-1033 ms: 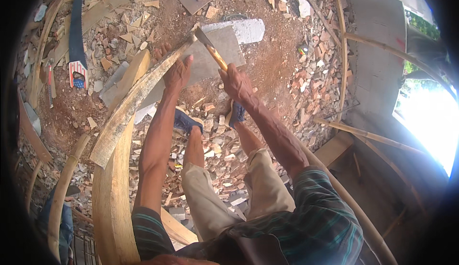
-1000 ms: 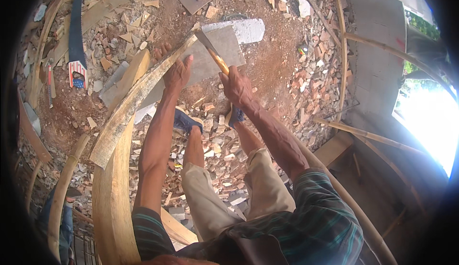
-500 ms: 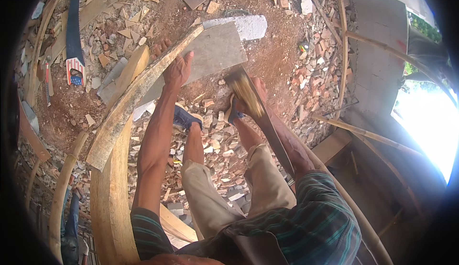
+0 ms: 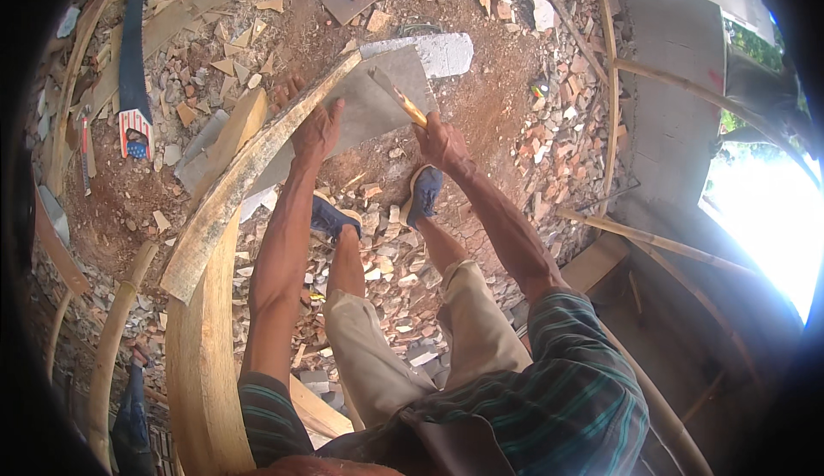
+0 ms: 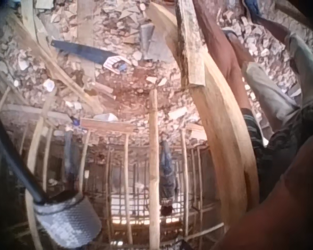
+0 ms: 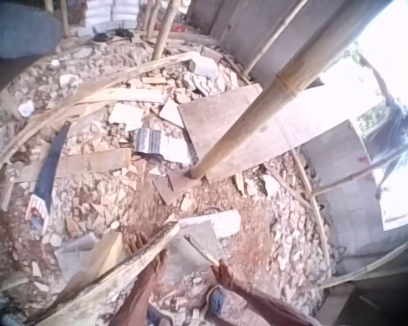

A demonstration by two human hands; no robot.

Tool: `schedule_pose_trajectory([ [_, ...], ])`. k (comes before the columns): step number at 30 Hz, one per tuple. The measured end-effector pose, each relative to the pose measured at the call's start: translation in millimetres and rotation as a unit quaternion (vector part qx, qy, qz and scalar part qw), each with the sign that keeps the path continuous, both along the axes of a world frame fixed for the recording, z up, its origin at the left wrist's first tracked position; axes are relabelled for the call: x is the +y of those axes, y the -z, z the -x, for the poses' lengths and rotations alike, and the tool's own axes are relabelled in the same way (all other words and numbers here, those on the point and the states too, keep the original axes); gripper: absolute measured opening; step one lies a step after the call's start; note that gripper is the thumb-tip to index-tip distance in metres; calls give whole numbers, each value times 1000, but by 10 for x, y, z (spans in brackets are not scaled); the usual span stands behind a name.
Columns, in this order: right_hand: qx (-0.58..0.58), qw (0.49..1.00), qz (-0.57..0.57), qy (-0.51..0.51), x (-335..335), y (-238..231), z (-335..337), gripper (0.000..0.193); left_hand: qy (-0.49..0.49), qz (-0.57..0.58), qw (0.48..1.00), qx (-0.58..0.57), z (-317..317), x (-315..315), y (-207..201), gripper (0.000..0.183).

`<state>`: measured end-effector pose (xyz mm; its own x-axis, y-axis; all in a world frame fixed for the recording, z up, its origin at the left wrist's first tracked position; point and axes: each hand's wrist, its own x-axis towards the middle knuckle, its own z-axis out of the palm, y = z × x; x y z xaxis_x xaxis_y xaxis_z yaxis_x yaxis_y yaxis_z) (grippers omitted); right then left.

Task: The person assembles a small wooden frame by positioning planks, sawing a plank to length, and hammering nails to join the pieces. The person repeatedly adjusts the frame and hammers nails to secure the joints.

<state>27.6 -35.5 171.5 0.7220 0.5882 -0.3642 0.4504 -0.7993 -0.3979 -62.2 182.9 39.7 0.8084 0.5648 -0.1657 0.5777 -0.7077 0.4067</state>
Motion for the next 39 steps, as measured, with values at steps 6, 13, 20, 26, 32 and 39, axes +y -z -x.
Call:
schedule_pose_trajectory([
  [6,-7,913,-408,20,7,-14,37,18,-3,4,999,-33,24,-7,-18,97],
  [13,90,990,-27,103,82,203,275,30,12,2,999,44,-13,15,23,95],
  [20,-18,872,-460,165,119,168,504,34,20,-2,1000,19,22,24,68,91],
  [26,-39,968,-172,177,154,373,444,28,22,16,1000,0,24,30,79,88],
  [32,77,960,-205,176,196,371,357,30,23,11,1000,16,14,51,45,88],
  [39,-110,889,-417,155,362,35,336,24,18,2,1000,15,-22,58,50,88],
])
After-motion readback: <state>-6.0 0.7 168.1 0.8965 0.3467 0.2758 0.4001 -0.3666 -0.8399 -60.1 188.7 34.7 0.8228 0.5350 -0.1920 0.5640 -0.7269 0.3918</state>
